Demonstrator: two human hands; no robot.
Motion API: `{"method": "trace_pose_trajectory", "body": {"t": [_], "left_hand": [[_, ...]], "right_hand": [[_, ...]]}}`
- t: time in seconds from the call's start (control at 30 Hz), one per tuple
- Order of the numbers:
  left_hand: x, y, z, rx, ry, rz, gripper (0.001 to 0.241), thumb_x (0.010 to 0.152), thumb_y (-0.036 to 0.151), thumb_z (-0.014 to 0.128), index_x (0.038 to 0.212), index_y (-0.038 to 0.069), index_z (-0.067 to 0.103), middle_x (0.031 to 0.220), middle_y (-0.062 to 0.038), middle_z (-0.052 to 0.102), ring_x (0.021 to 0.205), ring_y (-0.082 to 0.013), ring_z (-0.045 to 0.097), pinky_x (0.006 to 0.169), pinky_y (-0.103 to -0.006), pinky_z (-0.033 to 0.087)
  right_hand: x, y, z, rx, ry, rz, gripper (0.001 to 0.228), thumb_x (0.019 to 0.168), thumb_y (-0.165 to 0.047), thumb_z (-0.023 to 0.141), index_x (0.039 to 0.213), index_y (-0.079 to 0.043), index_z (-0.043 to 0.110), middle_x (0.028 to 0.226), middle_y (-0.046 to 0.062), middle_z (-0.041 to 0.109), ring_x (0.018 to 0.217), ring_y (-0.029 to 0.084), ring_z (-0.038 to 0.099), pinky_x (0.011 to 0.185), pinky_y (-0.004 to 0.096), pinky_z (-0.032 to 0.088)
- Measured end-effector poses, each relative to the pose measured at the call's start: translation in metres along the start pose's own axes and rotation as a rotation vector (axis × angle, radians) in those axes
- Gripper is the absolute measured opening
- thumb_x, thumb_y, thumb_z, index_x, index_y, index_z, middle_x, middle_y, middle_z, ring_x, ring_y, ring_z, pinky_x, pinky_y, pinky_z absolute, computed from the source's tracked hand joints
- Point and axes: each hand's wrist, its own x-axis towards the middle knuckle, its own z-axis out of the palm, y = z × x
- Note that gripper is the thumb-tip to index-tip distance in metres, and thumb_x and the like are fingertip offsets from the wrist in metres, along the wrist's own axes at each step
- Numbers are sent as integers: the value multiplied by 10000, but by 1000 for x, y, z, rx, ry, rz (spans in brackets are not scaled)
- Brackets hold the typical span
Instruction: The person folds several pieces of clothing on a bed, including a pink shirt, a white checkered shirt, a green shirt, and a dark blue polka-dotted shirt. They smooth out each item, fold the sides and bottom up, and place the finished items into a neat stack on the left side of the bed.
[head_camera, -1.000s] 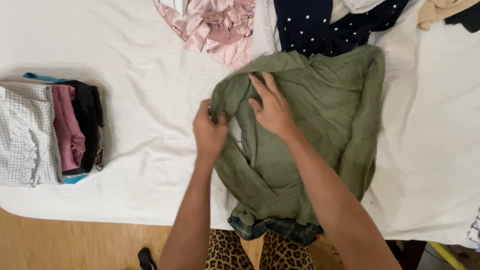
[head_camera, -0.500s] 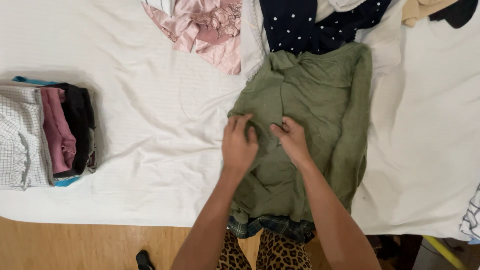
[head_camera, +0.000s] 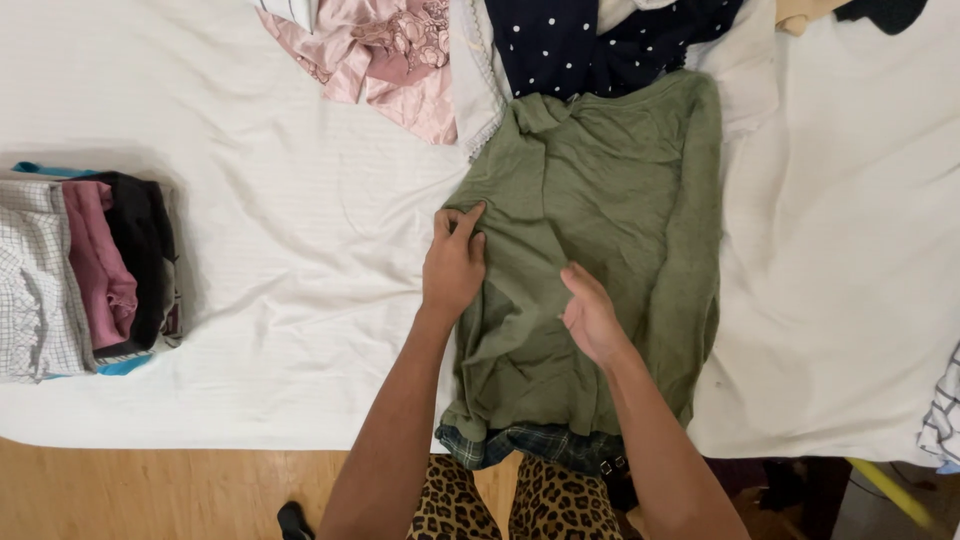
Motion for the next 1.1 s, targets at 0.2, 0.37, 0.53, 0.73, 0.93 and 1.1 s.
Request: {"method": "trace_pose_trajectory", "body": {"t": [0.2, 0.37, 0.53, 0.73, 0.93, 1.1], "left_hand": [[-4, 0, 5, 102, 23, 96, 607, 896, 98, 700, 1473, 182, 532, 1195, -127, 461, 1023, -319, 614, 774, -425, 555], [-1, 30, -4, 330, -54, 33, 749, 915, 97, 646, 1580, 331, 396, 1214, -169, 450, 953, -369, 627, 724, -462, 557], [17, 37, 6, 608, -218, -69, 734, 936, 207, 590, 1582, 436, 328, 1314, -255, 419, 831, -397, 659, 670, -482, 569], [30, 41, 21, 785, -134, 92, 600, 1028, 464, 534, 1574, 280, 370, 1222, -193, 619, 992, -355, 680, 783, -480, 585], [24, 86, 5, 346, -368, -200, 1161, 783, 685, 734, 1598, 95, 154, 1132, -242, 669, 1025, -395, 690, 871, -479, 564], [21, 23, 40, 191, -129, -166, 732, 822, 179, 689, 1495, 75, 419, 1111, -262, 684, 976, -454, 687, 835, -519, 557]], "right_hand": [[-17, -9, 26, -590, 39, 260, 984, 782, -409, 800, 1559, -79, 295, 1521, 78, 493, 1409, 237, 456, 1163, 377, 334], [-43, -21, -13, -592, -22, 387, 941, 725, -389, 829, 1514, -27, 467, 1471, 125, 603, 1373, 273, 534, 1150, 368, 356], [-82, -57, -1, -655, -1, 319, 918, 718, -250, 856, 1516, -91, 433, 1459, 71, 595, 1331, 201, 545, 1118, 333, 378], [-110, -61, 61, -1112, 121, 207, 639, 885, -119, 717, 1496, -167, 536, 857, 108, 763, 622, 240, 661, 556, 339, 547], [-105, 22, 79, -1563, -46, -116, 787, 788, 60, 623, 1532, -129, 449, 861, 137, 727, 549, 244, 663, 509, 360, 564], [-90, 50, 109, -1604, -210, 6, 1085, 708, 49, 720, 1650, -44, 189, 1383, 353, 483, 717, 426, 687, 545, 446, 579]]}}
